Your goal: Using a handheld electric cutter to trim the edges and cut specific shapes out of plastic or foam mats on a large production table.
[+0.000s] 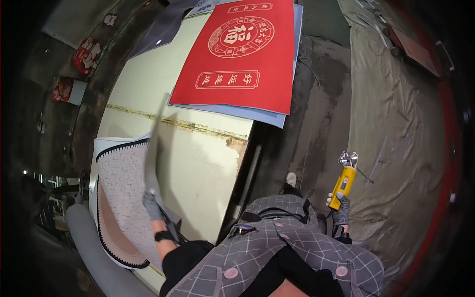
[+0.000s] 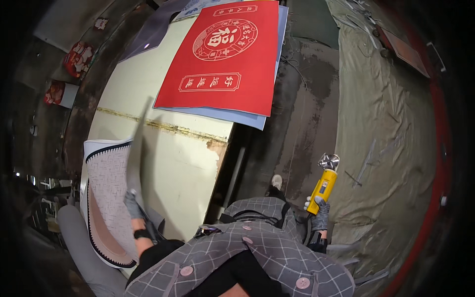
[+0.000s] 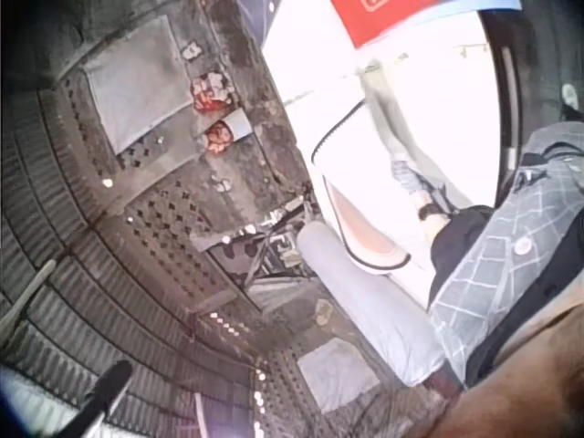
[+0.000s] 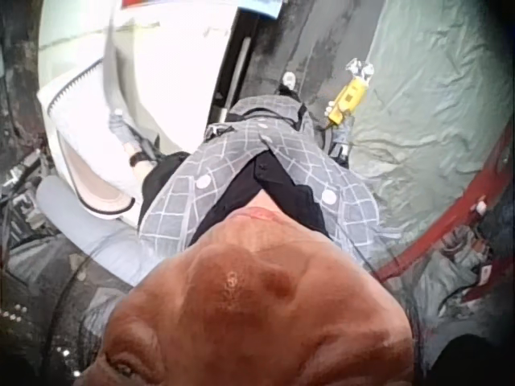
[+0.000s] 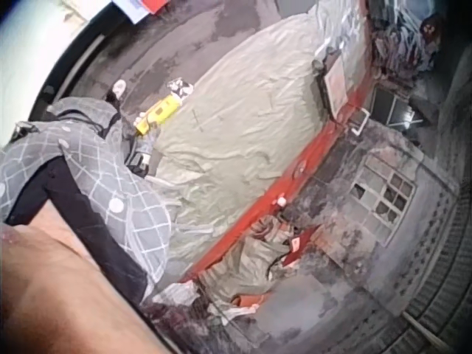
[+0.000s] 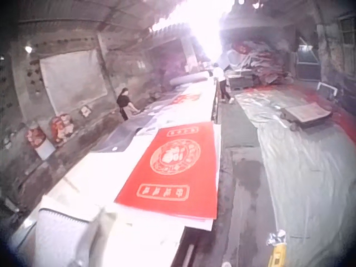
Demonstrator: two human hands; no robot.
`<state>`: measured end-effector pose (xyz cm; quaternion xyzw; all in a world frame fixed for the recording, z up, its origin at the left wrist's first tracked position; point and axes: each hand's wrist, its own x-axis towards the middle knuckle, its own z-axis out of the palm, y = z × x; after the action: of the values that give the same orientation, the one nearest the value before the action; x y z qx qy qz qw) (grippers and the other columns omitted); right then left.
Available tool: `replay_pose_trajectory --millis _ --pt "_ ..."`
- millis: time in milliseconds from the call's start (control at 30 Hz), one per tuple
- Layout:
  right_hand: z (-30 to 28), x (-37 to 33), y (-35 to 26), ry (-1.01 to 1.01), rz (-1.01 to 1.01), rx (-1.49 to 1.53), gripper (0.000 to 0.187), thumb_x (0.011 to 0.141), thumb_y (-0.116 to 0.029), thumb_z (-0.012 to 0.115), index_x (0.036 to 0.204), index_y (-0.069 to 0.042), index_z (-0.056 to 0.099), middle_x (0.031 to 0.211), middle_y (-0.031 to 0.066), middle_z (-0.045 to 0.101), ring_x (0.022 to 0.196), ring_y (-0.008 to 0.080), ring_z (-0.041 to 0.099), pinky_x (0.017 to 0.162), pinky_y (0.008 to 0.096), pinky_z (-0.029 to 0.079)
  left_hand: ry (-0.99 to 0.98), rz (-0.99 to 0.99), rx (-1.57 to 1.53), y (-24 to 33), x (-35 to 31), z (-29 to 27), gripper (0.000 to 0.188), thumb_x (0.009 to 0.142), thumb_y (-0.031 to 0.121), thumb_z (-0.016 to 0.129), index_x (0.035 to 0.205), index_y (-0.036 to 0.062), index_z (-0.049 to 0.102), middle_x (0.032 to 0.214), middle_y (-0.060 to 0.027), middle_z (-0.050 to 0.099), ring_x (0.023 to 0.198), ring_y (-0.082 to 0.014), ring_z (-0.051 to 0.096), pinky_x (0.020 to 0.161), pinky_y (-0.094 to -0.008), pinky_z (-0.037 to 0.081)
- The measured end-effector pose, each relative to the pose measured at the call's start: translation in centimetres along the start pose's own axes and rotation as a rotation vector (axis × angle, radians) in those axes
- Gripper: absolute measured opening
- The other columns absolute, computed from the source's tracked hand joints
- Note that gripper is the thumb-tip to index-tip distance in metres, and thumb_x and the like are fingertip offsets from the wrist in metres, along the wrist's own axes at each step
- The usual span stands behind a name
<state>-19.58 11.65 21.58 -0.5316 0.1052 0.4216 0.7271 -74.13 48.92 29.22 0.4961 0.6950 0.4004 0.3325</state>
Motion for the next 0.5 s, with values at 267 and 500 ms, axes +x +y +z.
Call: replay_pose_trajectory --millis 267,500 --pt "-0.5 4.3 -4.7 0.015 -0.02 0.021 0.04 0.074 -0.022 0.068 0.102 -0.001 0.05 0.077 0.012 0.059 0.06 0.0205 0.06 0.054 0.0321 0.054 -0.05 0.183 -0.677 18.8 18.7 19.7 0.031 0.089 0.022 0.046 0.111 0.0035 0.056 0.095 -0.0099 0.061 0.084 -0.0213 0.06 0.071 -0.0328 0.052" --pt "-0.4 3.1 -5.3 0.119 -0.045 -0.064 0.04 0.072 -0.021 0.069 0.101 -0.001 0.05 0.076 0.0119 0.059 0.058 0.0217 0.06 0.05 0.0334 0.053 -1.054 -0.167 -0.643 32.4 16.2 45.1 0.013 0.089 0.017 0.046 0.079 0.0139 0.054 0.065 0.0002 0.053 0.058 -0.0094 0.05 0.053 -0.0245 0.043"
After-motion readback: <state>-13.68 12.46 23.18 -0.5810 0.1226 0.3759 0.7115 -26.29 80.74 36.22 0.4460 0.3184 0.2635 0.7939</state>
